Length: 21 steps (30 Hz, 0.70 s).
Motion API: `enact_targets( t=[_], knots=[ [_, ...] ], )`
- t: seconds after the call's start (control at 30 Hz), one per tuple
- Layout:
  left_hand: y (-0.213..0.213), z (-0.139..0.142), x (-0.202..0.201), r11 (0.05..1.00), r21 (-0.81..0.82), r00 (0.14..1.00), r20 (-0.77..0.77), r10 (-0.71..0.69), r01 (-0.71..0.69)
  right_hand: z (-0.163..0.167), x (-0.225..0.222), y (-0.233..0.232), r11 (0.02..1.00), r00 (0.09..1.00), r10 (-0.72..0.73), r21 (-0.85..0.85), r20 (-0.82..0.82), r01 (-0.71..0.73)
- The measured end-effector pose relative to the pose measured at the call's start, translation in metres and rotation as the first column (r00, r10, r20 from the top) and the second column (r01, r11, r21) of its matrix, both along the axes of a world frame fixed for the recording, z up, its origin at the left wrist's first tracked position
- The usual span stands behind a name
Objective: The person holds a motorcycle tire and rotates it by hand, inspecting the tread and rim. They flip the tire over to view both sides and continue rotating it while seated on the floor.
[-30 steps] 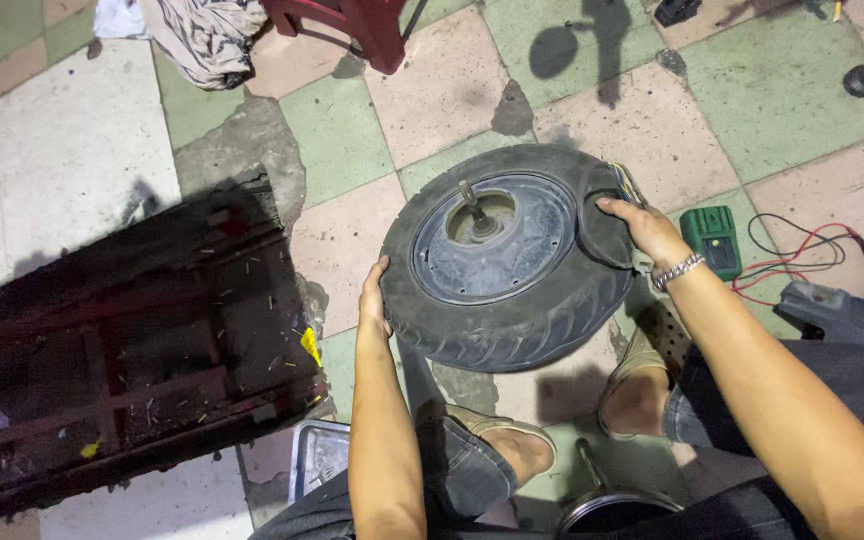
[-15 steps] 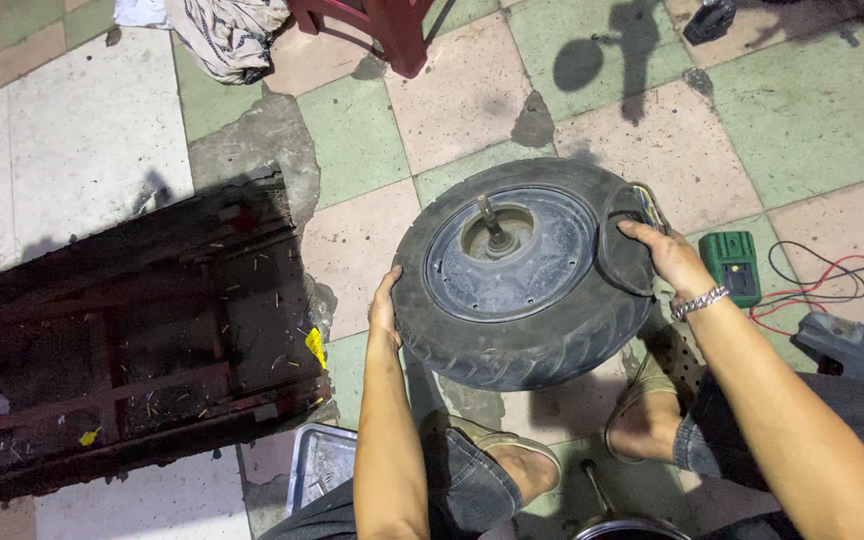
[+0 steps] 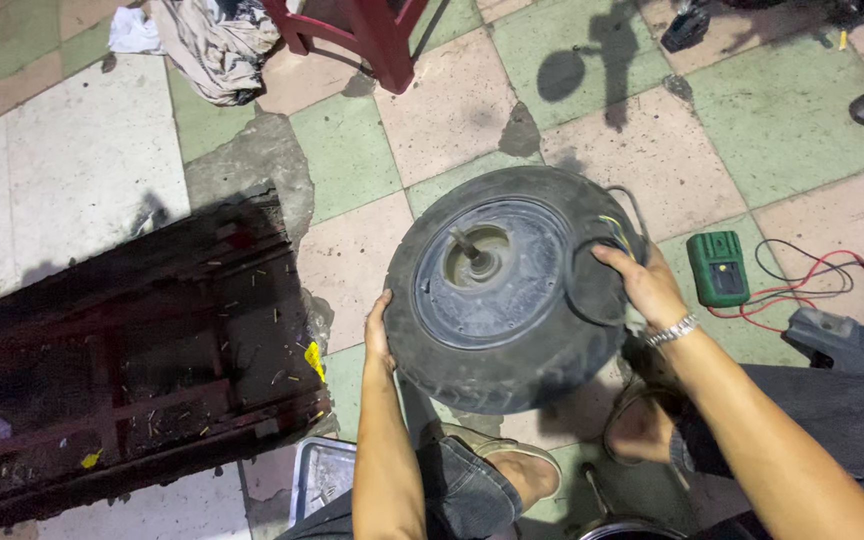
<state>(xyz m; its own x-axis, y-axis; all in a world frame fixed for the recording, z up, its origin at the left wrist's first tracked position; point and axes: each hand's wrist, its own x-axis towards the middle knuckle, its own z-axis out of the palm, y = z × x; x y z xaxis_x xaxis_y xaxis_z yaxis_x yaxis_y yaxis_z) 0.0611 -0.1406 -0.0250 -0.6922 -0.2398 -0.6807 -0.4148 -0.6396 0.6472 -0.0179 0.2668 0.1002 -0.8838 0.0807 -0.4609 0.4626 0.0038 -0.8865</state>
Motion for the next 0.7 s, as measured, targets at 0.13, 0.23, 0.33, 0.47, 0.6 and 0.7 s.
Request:
enact_targets(
  t=[0.13,0.23,0.33,0.47,0.6,0.7],
  knots=[
    [0.017,0.004,0.024,0.936,-0.348,0.998,0.018,0.060,-0.050,-0.010,0.017,0.037,0.996,0.993,0.033,-0.083,0.112,-0.023],
    [0.029,0.008,0.046,0.962,-0.273,1.000,-0.018,0.009,-0.013,-0.028,0.019,0.069,0.977,0.961,0.091,-0.211,0.262,-0.035],
    [0.038,0.016,0.057,0.940,-0.342,1.000,-0.007,-0.009,0.006,-0.059,0.007,0.093,0.972,0.940,0.187,-0.193,0.285,-0.135],
    [0.051,0.037,0.058,0.932,-0.363,0.976,0.205,0.077,0.003,-0.109,0.002,0.107,0.993,0.954,0.117,-0.047,0.274,-0.109],
    [0.069,0.071,0.051,0.921,-0.385,0.995,0.039,0.089,-0.068,-0.130,0.013,0.106,0.995,0.994,0.104,-0.003,0.035,-0.104],
    [0.075,0.103,0.039,0.905,-0.412,0.990,0.037,0.136,-0.109,-0.128,0.016,0.108,0.997,0.996,0.025,-0.064,-0.089,-0.031]
  ],
)
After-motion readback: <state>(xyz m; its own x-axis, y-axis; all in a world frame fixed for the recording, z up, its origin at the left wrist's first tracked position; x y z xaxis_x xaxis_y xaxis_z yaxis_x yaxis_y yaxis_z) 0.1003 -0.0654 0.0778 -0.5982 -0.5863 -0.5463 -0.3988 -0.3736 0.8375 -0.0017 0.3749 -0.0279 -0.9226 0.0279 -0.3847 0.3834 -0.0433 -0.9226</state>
